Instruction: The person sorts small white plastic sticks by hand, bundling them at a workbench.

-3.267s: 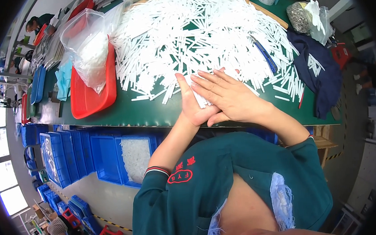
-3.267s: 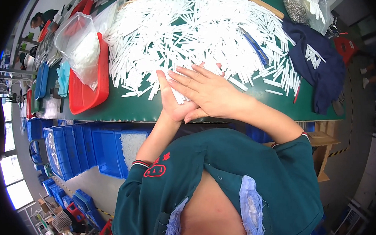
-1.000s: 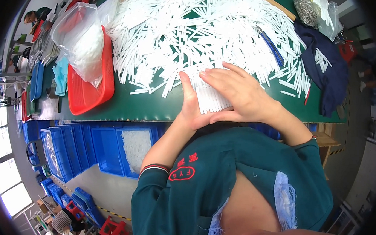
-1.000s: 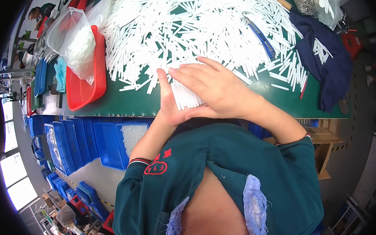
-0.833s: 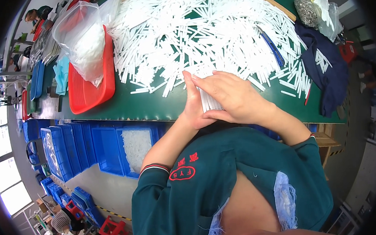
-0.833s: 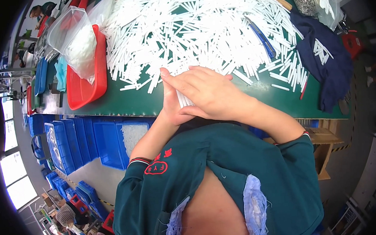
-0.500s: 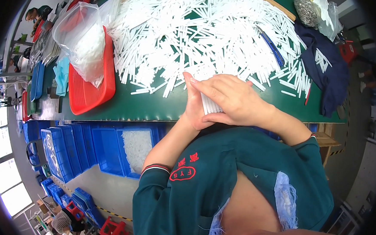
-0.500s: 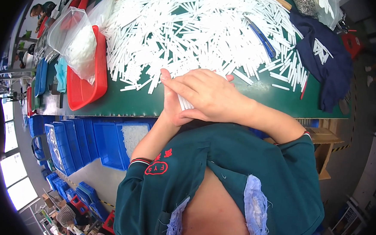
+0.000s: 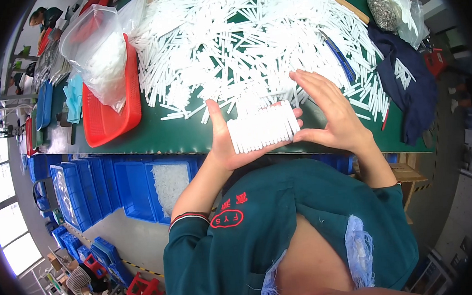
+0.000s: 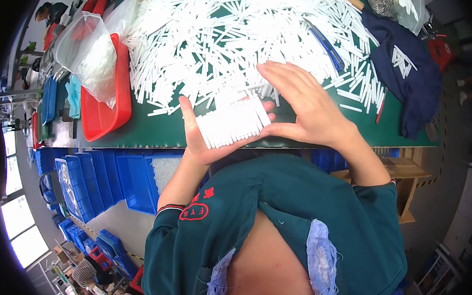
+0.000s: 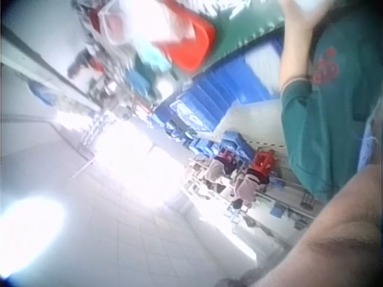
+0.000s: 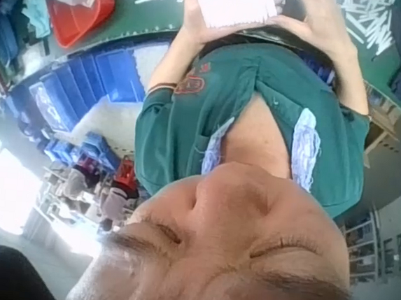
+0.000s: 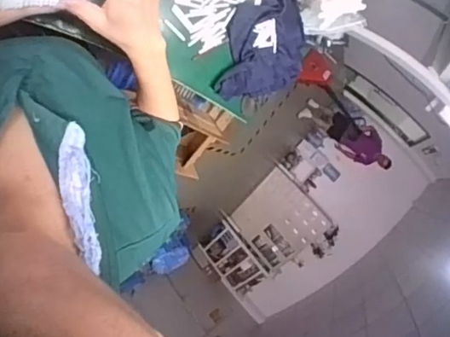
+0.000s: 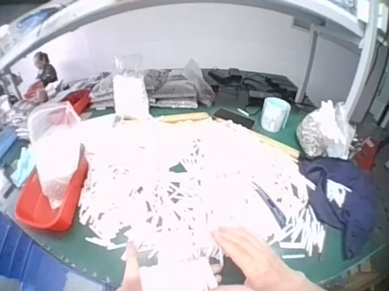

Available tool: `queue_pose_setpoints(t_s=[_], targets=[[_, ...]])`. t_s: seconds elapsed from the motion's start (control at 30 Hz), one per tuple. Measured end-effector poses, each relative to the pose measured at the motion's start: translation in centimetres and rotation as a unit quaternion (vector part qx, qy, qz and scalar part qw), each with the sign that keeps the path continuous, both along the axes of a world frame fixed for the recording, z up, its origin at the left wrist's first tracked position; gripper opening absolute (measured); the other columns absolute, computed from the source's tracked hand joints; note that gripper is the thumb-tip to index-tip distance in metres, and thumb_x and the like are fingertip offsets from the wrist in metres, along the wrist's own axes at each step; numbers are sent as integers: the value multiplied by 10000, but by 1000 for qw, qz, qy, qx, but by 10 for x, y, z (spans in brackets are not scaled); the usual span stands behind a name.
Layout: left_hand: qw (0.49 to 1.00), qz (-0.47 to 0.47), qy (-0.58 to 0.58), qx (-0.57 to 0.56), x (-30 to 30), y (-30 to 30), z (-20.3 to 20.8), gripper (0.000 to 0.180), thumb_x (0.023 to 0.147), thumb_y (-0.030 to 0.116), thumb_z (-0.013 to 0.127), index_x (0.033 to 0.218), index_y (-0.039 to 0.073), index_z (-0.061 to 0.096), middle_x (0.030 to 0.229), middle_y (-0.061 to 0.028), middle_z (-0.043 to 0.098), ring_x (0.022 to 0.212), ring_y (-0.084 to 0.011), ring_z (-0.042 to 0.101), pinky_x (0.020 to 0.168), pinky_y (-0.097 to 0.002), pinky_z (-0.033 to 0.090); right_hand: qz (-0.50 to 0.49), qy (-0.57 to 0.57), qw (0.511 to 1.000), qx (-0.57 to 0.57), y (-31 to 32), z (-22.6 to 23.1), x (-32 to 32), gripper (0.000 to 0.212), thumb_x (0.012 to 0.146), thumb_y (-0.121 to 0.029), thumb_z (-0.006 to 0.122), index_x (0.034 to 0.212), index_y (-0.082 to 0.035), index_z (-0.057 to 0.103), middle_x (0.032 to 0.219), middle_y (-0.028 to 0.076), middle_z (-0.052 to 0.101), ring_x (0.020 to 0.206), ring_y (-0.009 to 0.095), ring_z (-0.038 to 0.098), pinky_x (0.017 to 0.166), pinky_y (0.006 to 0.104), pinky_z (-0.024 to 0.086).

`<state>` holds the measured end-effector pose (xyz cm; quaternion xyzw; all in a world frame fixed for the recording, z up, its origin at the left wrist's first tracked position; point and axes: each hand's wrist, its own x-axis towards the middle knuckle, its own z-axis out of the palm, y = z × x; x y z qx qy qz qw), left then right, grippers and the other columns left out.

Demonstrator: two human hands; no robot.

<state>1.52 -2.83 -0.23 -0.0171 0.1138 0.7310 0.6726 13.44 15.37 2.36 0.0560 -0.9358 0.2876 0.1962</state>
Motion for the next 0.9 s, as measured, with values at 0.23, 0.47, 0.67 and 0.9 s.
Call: queue_pose_setpoints(t_s=[0.23, 0.47, 0.67, 0.9], targets=[[999, -45, -22, 19, 3, -5, -5, 1280, 561, 946, 157, 1423, 0, 140, 1416, -287, 234, 1309, -422, 264, 1053, -516, 238, 58, -67, 994, -69, -5, -11, 5, 806, 606, -425, 780, 1263, -79, 464, 1318, 125, 436, 1211, 319, 420, 985, 419, 343], [999, -38, -18, -21, 6, -4, -6, 1292, 546, 955, 221, 1434, 25, 101, 1431, -304, 166, 1320, -458, 206, 1052, -569, 196, 56, -58, 993, -85, -6, -14, 7, 784, 581, -387, 810, 1219, -73, 480, 1327, 139, 439, 1203, 325, 441, 964, 412, 360], [999, -26, -25, -22, 6, -4, -7, 1291, 549, 952, 236, 1434, 24, 95, 1436, -297, 158, 1332, -435, 197, 1062, -563, 184, 46, -65, 995, -58, -7, -12, 8, 798, 575, -396, 811, 1222, -76, 473, 1316, 140, 448, 1197, 326, 443, 957, 406, 364], [999, -37, -8, -8, 6, -4, -6, 1290, 554, 950, 233, 1433, 16, 93, 1443, -285, 154, 1338, -426, 189, 1067, -556, 178, 49, -47, 996, -56, -8, -14, 9, 813, 572, -398, 811, 1229, -71, 461, 1315, 141, 449, 1172, 327, 465, 937, 411, 384]])
